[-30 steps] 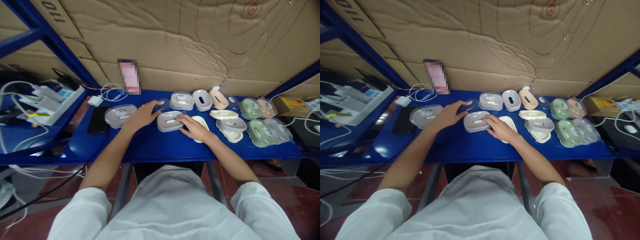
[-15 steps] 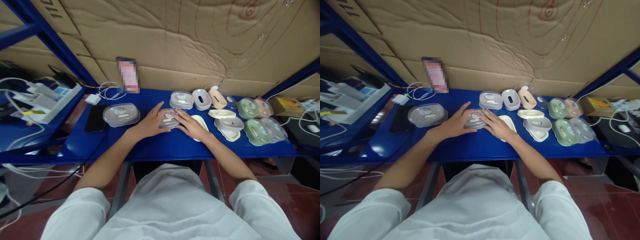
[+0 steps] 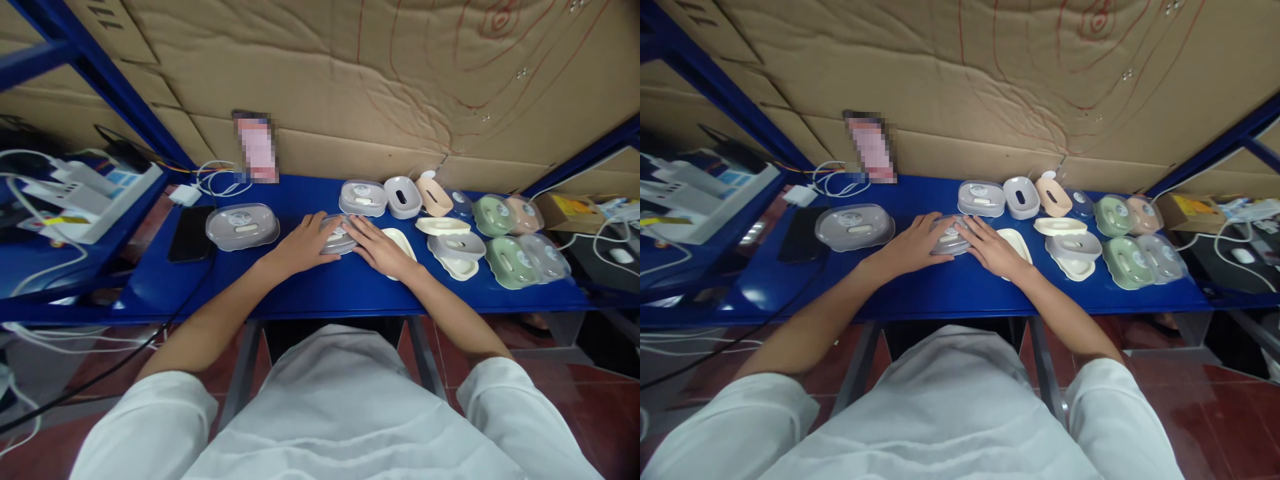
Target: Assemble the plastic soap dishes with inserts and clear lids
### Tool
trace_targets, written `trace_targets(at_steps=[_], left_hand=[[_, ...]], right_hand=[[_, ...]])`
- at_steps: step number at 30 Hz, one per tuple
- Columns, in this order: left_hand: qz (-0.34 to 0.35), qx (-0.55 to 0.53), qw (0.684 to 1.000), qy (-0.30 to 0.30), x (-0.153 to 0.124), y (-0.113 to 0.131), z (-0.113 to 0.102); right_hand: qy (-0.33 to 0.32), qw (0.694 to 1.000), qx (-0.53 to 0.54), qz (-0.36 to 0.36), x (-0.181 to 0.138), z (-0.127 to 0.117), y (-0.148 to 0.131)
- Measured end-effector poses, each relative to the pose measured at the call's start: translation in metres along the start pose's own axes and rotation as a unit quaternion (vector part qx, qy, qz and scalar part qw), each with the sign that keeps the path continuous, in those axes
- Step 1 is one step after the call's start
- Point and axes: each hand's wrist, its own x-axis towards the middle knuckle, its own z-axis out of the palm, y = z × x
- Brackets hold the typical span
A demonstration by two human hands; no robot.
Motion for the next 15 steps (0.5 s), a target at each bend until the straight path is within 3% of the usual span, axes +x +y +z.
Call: trace_targets(at_steps=[9,15], left_hand=[[0.007,-0.062,0.996,0.063,0.009,-0.006,0.028],[-0.021,0.013,0.997,0.067,0.005,0.01,0.02]], right_hand=[[0.016,1.0,0.019,0.019,-0.002,0.006,0.004],[0.019,0.999,0.026,0.031,0.0,0.006,0.001]])
